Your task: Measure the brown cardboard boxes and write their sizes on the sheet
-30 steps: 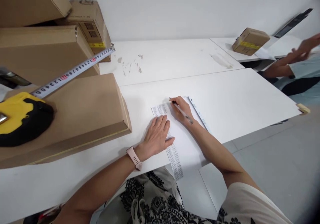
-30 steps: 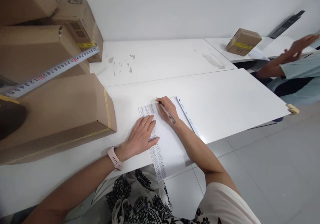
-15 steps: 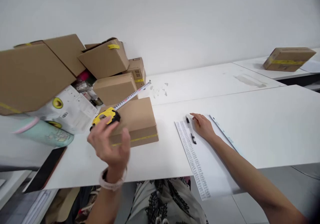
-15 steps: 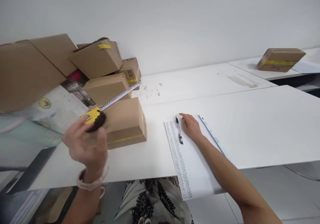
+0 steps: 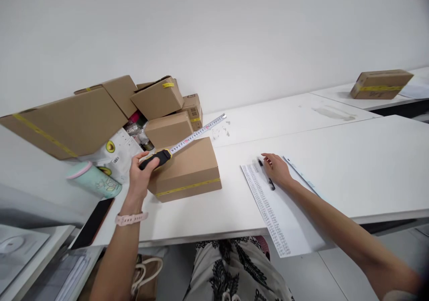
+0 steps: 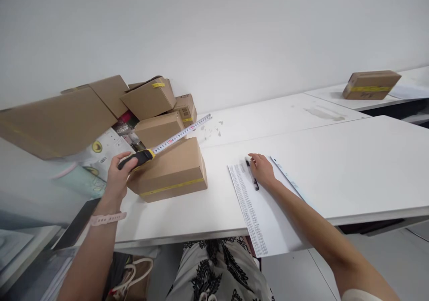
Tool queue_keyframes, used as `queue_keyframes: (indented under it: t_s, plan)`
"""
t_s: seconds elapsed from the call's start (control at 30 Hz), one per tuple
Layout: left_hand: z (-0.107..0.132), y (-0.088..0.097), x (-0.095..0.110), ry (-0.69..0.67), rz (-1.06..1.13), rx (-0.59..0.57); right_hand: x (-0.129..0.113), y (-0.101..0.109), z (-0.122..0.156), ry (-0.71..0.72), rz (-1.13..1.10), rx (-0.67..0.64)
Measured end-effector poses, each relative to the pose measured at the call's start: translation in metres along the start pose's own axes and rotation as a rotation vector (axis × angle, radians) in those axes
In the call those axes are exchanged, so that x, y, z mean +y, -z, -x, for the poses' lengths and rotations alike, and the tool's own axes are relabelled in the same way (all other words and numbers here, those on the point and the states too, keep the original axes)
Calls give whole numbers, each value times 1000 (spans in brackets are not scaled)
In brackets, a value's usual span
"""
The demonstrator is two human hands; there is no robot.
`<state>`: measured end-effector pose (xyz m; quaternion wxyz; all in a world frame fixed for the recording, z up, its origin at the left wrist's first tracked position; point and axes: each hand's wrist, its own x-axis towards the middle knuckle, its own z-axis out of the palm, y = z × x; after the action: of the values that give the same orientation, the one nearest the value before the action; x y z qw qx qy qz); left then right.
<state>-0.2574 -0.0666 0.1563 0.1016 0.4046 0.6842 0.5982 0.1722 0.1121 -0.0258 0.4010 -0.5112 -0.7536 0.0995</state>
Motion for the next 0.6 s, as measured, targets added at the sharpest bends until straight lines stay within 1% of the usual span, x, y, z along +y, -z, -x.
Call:
queue_keyframes:
  t_s: [0.03, 0.1, 0.2, 0.27, 0.33, 0.4, 0.6]
  plan:
    - [-4, 7, 5, 26, 74, -19, -9, 3, 0, 5, -19, 31]
    - [-13, 19, 16, 87, 150, -74, -30, 10, 0, 51, -77, 118]
    - [-23, 34, 31, 181, 140, -154, -65, 17, -3, 116, -185, 226]
    - [-27, 42, 36, 243, 123, -202, -85, 20, -5, 126, -244, 248]
    - [-32, 49, 36, 300, 113, -237, -101, 22, -8, 129, -286, 241]
    - [-37, 57, 31, 345, 98, -264, -113, 21, -11, 140, -316, 225]
    - [-58, 79, 14, 386, 52, -285, -139, 10, -21, 225, -357, 155]
